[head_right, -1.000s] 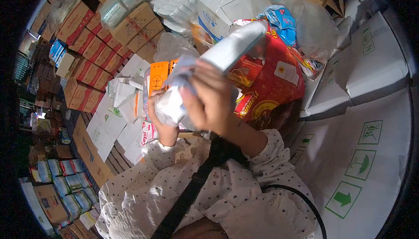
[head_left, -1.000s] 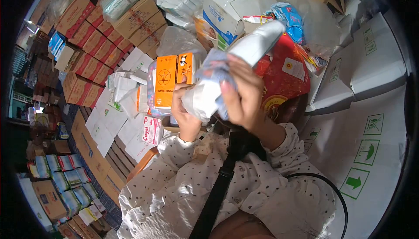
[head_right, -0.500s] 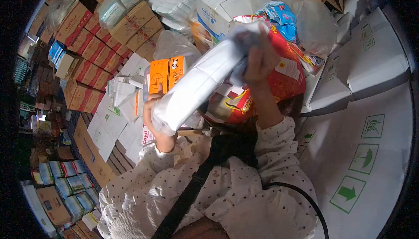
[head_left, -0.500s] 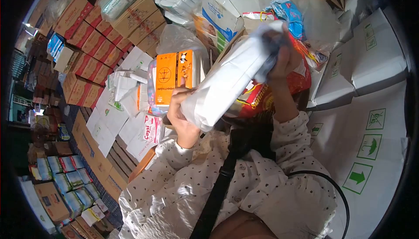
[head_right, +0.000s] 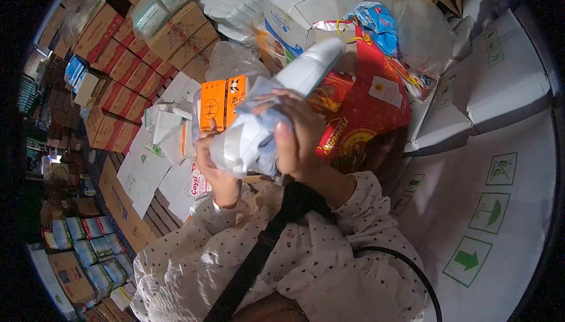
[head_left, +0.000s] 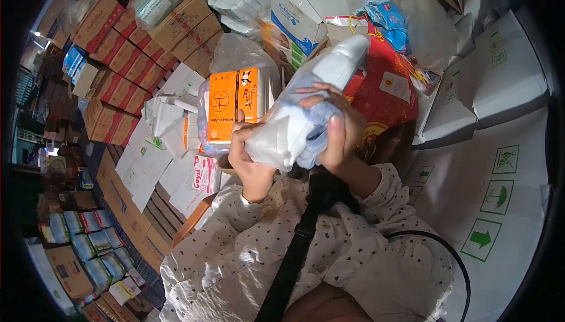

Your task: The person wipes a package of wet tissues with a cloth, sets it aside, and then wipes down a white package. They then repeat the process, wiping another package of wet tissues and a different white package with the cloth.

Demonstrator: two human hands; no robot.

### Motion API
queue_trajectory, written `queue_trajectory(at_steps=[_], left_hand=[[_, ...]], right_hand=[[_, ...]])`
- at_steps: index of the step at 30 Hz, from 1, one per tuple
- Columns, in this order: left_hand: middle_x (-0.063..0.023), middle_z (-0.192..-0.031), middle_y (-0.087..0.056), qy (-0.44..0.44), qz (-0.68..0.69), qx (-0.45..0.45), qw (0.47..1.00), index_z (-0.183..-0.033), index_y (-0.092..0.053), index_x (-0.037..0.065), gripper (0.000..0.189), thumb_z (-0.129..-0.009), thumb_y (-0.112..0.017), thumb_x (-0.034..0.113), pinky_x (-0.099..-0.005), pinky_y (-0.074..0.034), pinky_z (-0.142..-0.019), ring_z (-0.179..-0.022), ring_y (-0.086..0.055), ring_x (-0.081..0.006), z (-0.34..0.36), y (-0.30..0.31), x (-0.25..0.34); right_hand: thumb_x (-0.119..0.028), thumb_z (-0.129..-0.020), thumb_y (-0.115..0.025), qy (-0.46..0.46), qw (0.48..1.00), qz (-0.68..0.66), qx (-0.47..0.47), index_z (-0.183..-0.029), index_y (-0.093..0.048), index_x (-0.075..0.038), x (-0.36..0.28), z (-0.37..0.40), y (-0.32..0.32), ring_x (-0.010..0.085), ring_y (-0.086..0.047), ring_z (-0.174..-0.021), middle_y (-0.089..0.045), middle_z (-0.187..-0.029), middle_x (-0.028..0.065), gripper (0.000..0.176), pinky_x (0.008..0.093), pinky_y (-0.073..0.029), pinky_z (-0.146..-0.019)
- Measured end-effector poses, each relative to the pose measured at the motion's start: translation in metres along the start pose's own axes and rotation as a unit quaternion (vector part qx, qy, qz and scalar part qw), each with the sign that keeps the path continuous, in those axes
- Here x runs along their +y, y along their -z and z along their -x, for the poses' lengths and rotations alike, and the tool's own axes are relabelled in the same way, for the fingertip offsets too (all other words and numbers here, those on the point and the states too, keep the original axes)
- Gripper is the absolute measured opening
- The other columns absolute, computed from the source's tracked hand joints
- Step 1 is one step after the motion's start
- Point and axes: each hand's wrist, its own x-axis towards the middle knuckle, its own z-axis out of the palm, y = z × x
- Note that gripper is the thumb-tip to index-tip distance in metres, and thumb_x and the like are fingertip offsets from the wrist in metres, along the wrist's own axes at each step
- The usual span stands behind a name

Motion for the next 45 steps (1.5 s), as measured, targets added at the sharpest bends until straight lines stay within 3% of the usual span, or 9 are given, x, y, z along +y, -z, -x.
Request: queue_trajectory(at_steps=[9, 17, 20, 23, 28, 32, 36, 38, 45], left_hand=[[-0.0094, -0.091, -0.056, 0.017, 0.014, 0.023, 1.000, -0.095, -0.053, 0.002, 0.043, -0.063, -0.081, 0.009, -0.0528, -0.023, -0.118, -0.089, -0.056, -0.0209, 0.010, -0.006, -0.005], [-0.0077, -0.092, -0.054, 0.060, 0.024, 0.028, 0.997, -0.094, -0.057, 0.001, 0.046, -0.058, -0.085, 0.009, -0.0478, -0.021, -0.119, -0.089, -0.055, -0.0192, 0.005, -0.010, 0.009], [-0.0077, -0.092, -0.054, 0.023, 0.005, 0.008, 1.000, -0.094, -0.058, 0.001, 0.045, -0.059, -0.085, 0.008, -0.0491, -0.021, -0.119, -0.090, -0.055, -0.0192, 0.003, -0.003, 0.007], [-0.0081, -0.094, -0.055, -0.008, -0.020, -0.021, 1.000, -0.096, -0.058, 0.001, 0.045, -0.060, -0.084, 0.008, -0.0503, -0.023, -0.118, -0.091, -0.056, -0.0196, 0.006, 0.007, -0.004], [-0.0103, -0.102, -0.059, 0.101, -0.046, -0.036, 0.993, -0.110, -0.058, -0.001, 0.053, -0.063, -0.081, 0.006, -0.0395, -0.039, -0.106, -0.098, -0.059, -0.0212, 0.030, 0.019, -0.053], [-0.0138, -0.112, -0.058, 0.141, -0.025, -0.038, 0.989, -0.120, -0.053, -0.002, 0.061, -0.067, -0.080, 0.007, -0.0358, -0.045, -0.094, -0.105, -0.059, -0.0263, 0.039, 0.020, -0.077], [-0.0162, -0.114, -0.058, 0.120, -0.110, -0.059, 0.985, -0.122, -0.052, -0.001, 0.062, -0.067, -0.080, 0.009, -0.0373, -0.046, -0.094, -0.105, -0.060, -0.0290, 0.032, 0.024, -0.084], [-0.0170, -0.112, -0.060, -0.027, -0.225, -0.047, 0.973, -0.121, -0.053, 0.001, 0.062, -0.068, -0.081, 0.013, -0.0387, -0.047, -0.093, -0.103, -0.061, -0.0314, 0.014, 0.018, -0.066], [-0.0160, -0.112, -0.062, 0.086, -0.136, -0.078, 0.984, -0.117, -0.056, 0.000, 0.059, -0.065, -0.082, 0.006, -0.0357, -0.047, -0.093, -0.105, -0.061, -0.0272, 0.027, 0.037, -0.068]], right_hand=[[-0.033, -0.089, -0.038, 0.100, 0.984, 0.032, -0.144, -0.091, -0.069, -0.005, -0.022, 0.006, 0.013, 0.0315, -0.070, -0.097, -0.072, -0.097, 0.0167, 0.042, 0.0471, -0.049, -0.099], [-0.036, -0.098, -0.035, 0.033, 0.998, 0.043, -0.044, -0.089, -0.067, 0.007, 0.039, -0.016, 0.023, 0.0363, -0.069, -0.091, -0.071, -0.091, 0.0201, 0.054, 0.0462, -0.051, -0.092], [-0.034, -0.099, -0.038, -0.004, 0.998, 0.066, 0.021, -0.093, -0.067, 0.010, 0.081, -0.013, 0.033, 0.0301, -0.069, -0.090, -0.072, -0.091, 0.0187, 0.054, 0.0408, -0.051, -0.091], [-0.030, -0.098, -0.047, -0.009, 0.993, 0.050, 0.111, -0.089, -0.071, 0.001, 0.133, -0.006, 0.045, 0.0206, -0.067, -0.075, -0.071, -0.083, 0.0137, 0.041, 0.0345, -0.052, -0.080], [-0.023, -0.099, -0.052, -0.186, 0.979, 0.027, 0.086, -0.092, -0.071, 0.001, 0.139, 0.029, 0.027, 0.0151, -0.054, -0.064, -0.065, -0.073, 0.0098, 0.031, 0.0306, -0.040, -0.060], [-0.020, -0.098, -0.052, -0.292, 0.956, 0.026, 0.016, -0.091, -0.069, 0.002, 0.132, 0.060, 0.005, 0.0194, -0.060, -0.068, -0.065, -0.073, 0.0127, 0.029, 0.0325, -0.044, -0.064], [-0.017, -0.095, -0.053, -0.166, 0.984, 0.022, -0.069, -0.094, -0.069, 0.001, 0.107, 0.060, -0.024, 0.0324, -0.065, -0.078, -0.067, -0.084, 0.0189, 0.025, 0.0400, -0.050, -0.073], [-0.015, -0.093, -0.053, -0.087, 0.990, 0.028, -0.105, -0.098, -0.069, 0.000, 0.088, 0.054, -0.033, 0.0370, -0.066, -0.085, -0.067, -0.092, 0.0205, 0.023, 0.0426, -0.051, -0.080], [-0.014, -0.087, -0.054, -0.010, 0.984, -0.007, -0.179, -0.104, -0.066, 0.002, 0.061, 0.058, -0.042, 0.0404, -0.065, -0.097, -0.068, -0.098, 0.0211, 0.026, 0.0454, -0.048, -0.094]])
